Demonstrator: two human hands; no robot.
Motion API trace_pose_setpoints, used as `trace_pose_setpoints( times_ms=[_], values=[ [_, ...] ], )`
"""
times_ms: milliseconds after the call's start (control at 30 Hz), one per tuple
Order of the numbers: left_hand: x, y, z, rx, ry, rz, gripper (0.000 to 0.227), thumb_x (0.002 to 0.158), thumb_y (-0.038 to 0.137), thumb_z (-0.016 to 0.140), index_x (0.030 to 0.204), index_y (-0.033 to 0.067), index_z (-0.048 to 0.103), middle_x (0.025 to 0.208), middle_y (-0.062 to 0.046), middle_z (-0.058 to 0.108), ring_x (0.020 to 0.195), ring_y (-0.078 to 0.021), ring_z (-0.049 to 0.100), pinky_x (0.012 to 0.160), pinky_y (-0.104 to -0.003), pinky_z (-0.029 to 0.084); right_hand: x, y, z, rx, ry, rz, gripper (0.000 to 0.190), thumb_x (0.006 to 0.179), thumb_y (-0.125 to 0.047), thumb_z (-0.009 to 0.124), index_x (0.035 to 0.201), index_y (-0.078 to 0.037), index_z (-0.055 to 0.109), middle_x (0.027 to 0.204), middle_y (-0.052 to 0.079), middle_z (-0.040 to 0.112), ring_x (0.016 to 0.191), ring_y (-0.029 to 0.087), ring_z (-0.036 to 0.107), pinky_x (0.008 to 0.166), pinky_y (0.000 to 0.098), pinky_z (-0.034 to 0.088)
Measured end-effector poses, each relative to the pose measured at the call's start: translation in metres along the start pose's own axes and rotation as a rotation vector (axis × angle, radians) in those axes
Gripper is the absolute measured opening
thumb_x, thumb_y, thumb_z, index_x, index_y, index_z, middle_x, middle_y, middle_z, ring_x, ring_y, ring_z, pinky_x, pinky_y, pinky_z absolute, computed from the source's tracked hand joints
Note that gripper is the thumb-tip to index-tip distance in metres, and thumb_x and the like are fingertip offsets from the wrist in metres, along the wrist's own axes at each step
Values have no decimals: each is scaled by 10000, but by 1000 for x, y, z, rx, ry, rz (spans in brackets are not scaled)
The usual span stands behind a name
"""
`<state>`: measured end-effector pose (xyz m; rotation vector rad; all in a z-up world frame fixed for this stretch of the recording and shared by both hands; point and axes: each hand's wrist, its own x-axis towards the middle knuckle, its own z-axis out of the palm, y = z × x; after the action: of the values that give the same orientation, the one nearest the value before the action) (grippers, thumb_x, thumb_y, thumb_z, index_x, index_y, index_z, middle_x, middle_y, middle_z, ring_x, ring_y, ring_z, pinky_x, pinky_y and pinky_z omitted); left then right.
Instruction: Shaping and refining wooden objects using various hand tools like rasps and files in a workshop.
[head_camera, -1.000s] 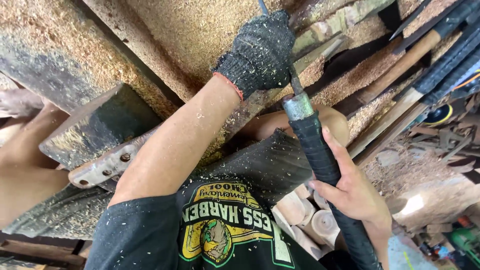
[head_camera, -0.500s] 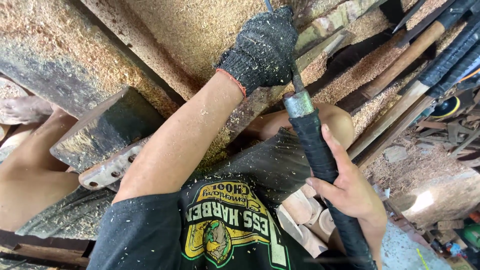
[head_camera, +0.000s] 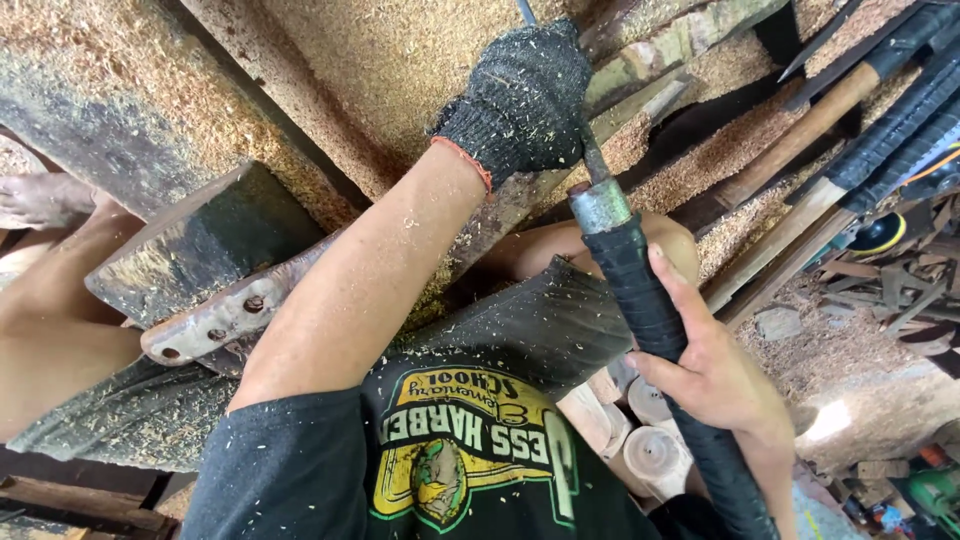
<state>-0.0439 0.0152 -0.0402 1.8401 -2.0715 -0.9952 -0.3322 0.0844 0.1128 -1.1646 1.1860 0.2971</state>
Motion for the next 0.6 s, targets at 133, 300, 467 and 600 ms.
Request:
trace_pose_setpoints(
  times_ms=[133, 300, 467, 600],
  values=[
    [2, 0, -3, 0, -4, 24, 391, 602, 316, 885, 826, 26, 747, 969, -232, 643, 891, -425, 678, 780, -506, 562, -1, -3, 15, 74, 20, -144, 1066, 788, 22, 760, 1662, -83, 159, 1673, 147, 301, 1357, 162, 386, 1022, 278, 413],
    [9, -1, -7, -1, -18, 56, 390, 602, 317, 886, 826, 28, 750, 969, -231, 645, 896, -425, 678, 785, -506, 561, 0, -9, 29, -43, 91, -118, 1053, 745, -2, 782, 1610, -74, 185, 1677, 153, 263, 1472, 182, 275, 1086, 292, 348],
    [10, -2, -6, 56, -35, 113, 335, 596, 294, 874, 790, 46, 760, 931, -231, 663, 842, -419, 687, 763, -505, 564, 1, -3, 43, -36, 133, -207, 1045, 750, -15, 798, 1608, -34, 203, 1675, 163, 274, 1521, 225, 263, 1179, 321, 252],
    [10, -3, -5, 49, -35, 136, 340, 588, 296, 876, 789, 47, 761, 925, -228, 665, 839, -418, 688, 758, -507, 564, 2, 3, 51, -125, 167, -291, 1067, 733, 16, 812, 1606, -23, 200, 1671, 183, 259, 1542, 248, 232, 1201, 351, 213]
  ],
)
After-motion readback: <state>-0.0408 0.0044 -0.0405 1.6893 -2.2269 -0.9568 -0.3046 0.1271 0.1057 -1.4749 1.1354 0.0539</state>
